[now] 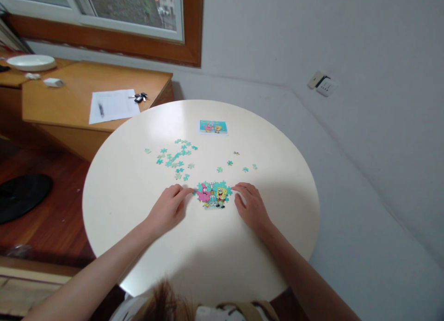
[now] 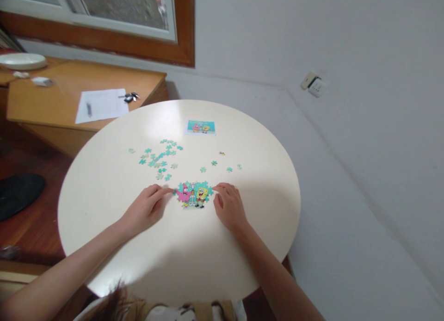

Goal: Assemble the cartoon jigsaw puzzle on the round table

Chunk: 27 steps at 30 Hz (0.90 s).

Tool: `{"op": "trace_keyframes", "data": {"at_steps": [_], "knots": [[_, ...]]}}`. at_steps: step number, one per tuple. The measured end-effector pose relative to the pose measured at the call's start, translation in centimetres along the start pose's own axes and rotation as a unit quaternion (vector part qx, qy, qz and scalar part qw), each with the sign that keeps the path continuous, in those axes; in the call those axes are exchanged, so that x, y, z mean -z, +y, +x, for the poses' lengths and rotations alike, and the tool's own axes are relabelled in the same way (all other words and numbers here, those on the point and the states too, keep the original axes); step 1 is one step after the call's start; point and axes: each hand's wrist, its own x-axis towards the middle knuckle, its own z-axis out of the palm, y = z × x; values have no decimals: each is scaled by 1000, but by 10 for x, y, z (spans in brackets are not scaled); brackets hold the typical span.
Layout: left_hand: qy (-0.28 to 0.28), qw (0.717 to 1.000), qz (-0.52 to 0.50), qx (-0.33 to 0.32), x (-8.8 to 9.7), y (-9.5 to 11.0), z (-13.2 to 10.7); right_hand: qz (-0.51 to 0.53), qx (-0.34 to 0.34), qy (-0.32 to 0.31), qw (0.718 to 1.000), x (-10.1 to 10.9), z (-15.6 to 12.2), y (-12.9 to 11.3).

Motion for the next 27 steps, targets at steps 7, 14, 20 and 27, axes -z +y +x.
{"op": "trace_keyframes", "data": {"at_steps": [7, 14, 20, 27], "knots": [[-24, 998, 63, -20, -2, 0, 1, 3, 6, -11, 1000, 1, 1, -1], [-16, 999, 46, -18, -1, 2, -1, 1, 6, -10, 1000, 1, 1, -1], [8, 1000, 20, 11, -2, 0, -3, 7, 3, -15, 1000, 0, 0, 0], [-37, 995, 89, -39, -1, 1, 1, 2, 12, -13, 1000, 1, 0, -1]]}}
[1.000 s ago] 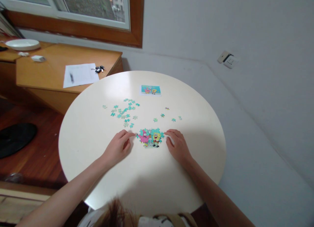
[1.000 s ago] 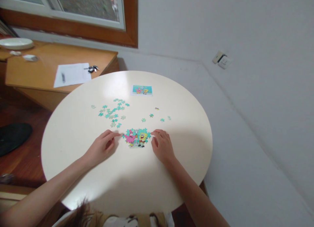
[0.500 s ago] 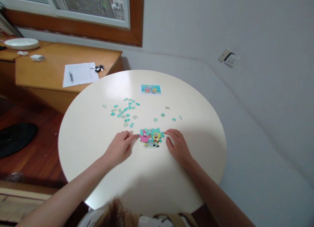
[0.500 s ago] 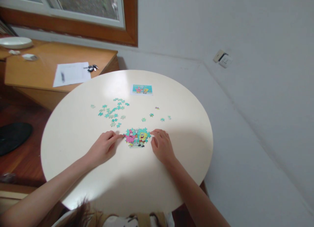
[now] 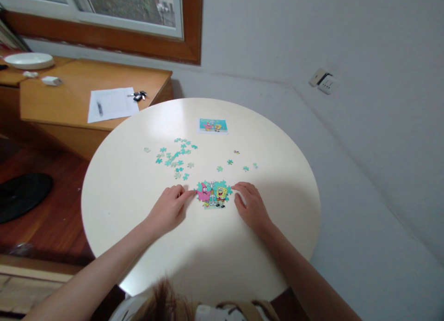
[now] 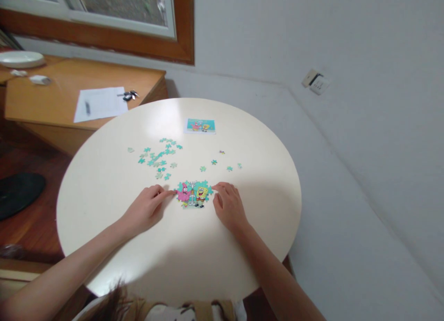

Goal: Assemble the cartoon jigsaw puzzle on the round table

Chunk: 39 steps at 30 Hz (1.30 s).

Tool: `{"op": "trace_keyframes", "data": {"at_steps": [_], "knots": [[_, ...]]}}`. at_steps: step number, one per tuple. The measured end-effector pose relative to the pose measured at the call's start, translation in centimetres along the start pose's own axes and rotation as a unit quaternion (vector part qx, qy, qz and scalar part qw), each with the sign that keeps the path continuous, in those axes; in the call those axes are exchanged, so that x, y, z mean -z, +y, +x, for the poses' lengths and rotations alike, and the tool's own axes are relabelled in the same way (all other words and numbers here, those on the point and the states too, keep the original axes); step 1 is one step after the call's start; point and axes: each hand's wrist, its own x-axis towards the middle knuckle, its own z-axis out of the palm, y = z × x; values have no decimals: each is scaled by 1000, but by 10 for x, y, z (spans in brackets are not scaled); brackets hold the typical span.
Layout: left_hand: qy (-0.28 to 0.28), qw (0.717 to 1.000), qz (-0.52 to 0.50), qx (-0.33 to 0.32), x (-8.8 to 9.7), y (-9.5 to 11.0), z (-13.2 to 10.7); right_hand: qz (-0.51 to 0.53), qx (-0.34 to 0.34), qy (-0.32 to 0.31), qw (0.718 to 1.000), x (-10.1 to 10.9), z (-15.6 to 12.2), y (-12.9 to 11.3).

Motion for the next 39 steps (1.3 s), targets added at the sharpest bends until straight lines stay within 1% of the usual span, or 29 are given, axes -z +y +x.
{"op": "trace_keyframes", "data": {"at_steps": [11, 17, 23, 32, 39], "knots": [[1, 1000, -4, 4, -2, 0, -1, -2, 4, 1, 1000, 1, 1, -1], [14, 1000, -15, -7, -2, 0, 0, -3, 2, -6, 1000, 2, 1, -1], [29, 999, 1, -21, -2, 1, 1, -13, 6, 1, 1000, 1, 1, 0], [38, 999, 7, -36, -2, 0, 1, -6, 1, -7, 1000, 1, 1, -1], [38, 998, 15, -38, -4, 0, 1, -8, 2, 1, 1000, -1, 1, 1]]}}
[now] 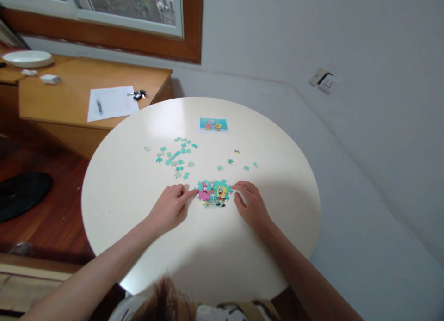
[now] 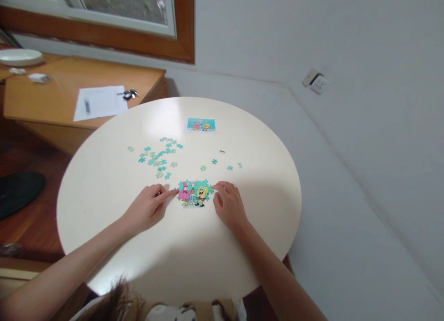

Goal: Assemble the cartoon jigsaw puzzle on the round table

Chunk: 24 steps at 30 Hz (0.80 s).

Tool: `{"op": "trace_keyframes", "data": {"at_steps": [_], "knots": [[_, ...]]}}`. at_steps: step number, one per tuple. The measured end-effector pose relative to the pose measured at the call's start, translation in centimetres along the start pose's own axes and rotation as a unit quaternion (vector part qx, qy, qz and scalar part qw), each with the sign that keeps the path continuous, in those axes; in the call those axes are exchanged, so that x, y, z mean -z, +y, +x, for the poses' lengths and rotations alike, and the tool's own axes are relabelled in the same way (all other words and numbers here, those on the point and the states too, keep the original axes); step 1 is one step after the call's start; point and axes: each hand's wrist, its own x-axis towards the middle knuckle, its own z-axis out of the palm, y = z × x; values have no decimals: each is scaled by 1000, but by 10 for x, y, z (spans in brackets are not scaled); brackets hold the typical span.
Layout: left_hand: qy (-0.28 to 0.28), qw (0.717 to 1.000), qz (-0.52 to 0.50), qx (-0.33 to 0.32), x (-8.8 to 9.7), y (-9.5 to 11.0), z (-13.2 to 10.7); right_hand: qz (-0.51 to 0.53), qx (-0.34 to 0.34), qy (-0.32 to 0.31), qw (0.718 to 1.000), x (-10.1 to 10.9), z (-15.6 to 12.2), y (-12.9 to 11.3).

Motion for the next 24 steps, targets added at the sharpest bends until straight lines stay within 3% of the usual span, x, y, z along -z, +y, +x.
{"op": "trace_keyframes", "data": {"at_steps": [24], "knots": [[-22, 999, 15, 29, -3, 2, 0, -20, 15, -3, 1000, -2, -2, 2]]}}
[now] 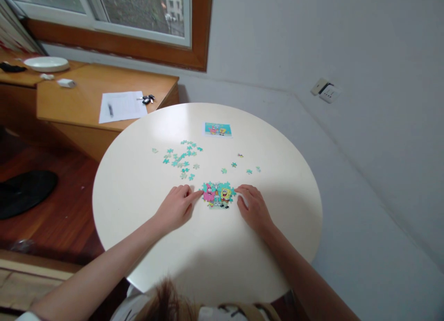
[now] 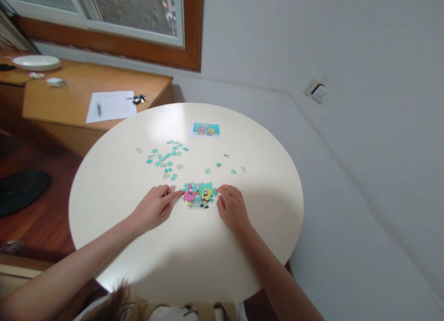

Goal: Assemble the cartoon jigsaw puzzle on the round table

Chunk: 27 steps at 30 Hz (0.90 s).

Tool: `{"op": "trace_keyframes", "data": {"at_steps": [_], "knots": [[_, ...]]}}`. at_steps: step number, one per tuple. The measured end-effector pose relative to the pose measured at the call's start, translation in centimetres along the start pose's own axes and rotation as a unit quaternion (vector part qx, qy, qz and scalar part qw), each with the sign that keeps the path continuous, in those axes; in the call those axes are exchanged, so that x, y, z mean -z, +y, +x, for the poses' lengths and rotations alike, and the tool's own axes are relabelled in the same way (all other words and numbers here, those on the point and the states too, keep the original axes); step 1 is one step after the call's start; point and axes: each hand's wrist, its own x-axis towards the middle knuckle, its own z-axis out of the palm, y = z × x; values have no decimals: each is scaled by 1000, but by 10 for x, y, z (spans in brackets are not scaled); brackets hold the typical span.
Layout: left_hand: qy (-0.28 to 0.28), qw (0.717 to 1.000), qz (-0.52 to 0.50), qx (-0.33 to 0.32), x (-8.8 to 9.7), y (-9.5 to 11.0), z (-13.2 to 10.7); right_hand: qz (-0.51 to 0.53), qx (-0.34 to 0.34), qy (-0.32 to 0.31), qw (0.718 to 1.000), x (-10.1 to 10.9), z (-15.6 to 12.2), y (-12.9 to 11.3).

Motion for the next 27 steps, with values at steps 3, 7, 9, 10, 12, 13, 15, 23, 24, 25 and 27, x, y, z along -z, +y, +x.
{"op": "trace_keyframes", "data": {"at_steps": [3, 7, 9, 10, 12, 13, 15, 23, 24, 25, 27], "knots": [[-7, 1000, 1, 3, 1, 0, 0, -6, 6, 2, 1000, 0, 0, 0], [-19, 1000, -14, 5, 3, 1, 2, -12, 14, 3, 1000, 1, 0, 0], [-24, 999, -23, 11, 4, 2, 2, -14, 18, 4, 1000, 1, 0, 1], [-27, 999, -25, 14, 4, 2, 2, -16, 21, 6, 1000, 1, 0, 1], [-29, 999, -26, 19, 4, 3, 2, -18, 24, 11, 999, 1, 0, 2], [-31, 999, -26, 20, 4, 3, 2, -19, 24, 13, 999, 0, 0, 2], [-33, 999, -28, 20, 5, 3, 2, -18, 22, 18, 999, 0, 0, 3], [-23, 998, -44, 36, 7, 4, 2, -27, 6, 35, 999, -5, 4, 7], [-20, 998, -46, 36, 7, 4, 3, -34, 3, 36, 999, -6, 6, 8], [-20, 998, -48, 34, 8, 4, 3, -42, 1, 37, 998, -6, 8, 9], [-24, 998, -50, 28, 9, 4, 3, -50, -4, 38, 998, -8, 14, 11]]}}
